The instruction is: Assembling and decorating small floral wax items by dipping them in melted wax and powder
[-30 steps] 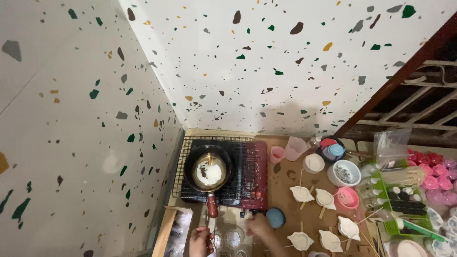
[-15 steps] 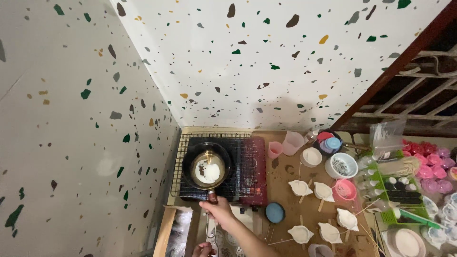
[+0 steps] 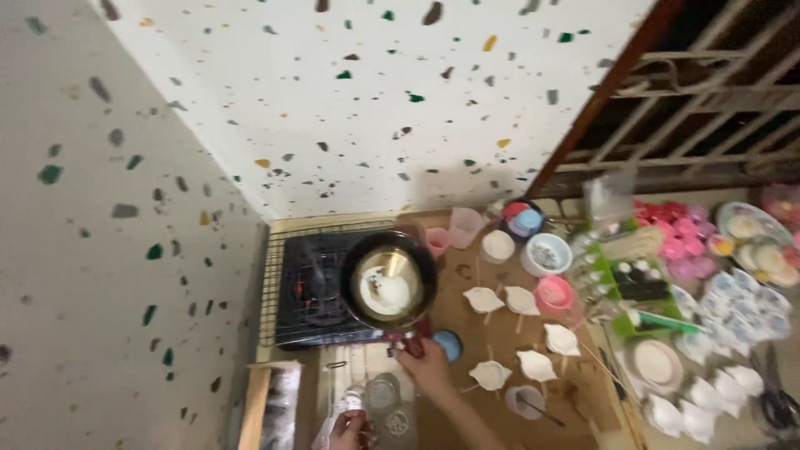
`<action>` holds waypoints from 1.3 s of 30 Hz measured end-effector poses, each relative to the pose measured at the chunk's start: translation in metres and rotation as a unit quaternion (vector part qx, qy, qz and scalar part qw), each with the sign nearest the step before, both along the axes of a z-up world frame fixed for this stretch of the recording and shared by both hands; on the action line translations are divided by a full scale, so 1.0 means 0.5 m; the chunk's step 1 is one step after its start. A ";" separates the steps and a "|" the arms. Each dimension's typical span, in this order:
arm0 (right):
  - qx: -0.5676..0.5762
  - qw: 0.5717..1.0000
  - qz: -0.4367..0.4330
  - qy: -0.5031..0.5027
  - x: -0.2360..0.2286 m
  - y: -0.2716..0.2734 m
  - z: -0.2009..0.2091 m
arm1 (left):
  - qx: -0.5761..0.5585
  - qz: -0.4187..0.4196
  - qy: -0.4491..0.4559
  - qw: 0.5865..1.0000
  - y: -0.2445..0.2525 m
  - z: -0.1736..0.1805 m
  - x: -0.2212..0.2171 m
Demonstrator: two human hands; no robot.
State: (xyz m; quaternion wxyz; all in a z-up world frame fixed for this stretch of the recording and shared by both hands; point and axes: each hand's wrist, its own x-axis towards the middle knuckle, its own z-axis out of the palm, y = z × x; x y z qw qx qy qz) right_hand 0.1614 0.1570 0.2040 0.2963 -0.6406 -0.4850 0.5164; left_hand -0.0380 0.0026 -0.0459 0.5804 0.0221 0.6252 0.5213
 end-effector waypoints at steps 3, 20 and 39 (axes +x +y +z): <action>0.010 0.998 -0.054 0.000 0.170 -0.050 -0.098 | -0.064 -0.031 -0.018 0.997 0.021 0.090 0.051; -0.023 0.924 -0.376 0.069 0.687 -0.459 0.173 | 0.313 -0.594 0.331 0.663 0.091 0.515 0.610; -0.128 0.924 -0.360 -0.018 0.666 -0.529 0.055 | 0.268 -0.497 0.434 0.702 0.156 0.407 0.637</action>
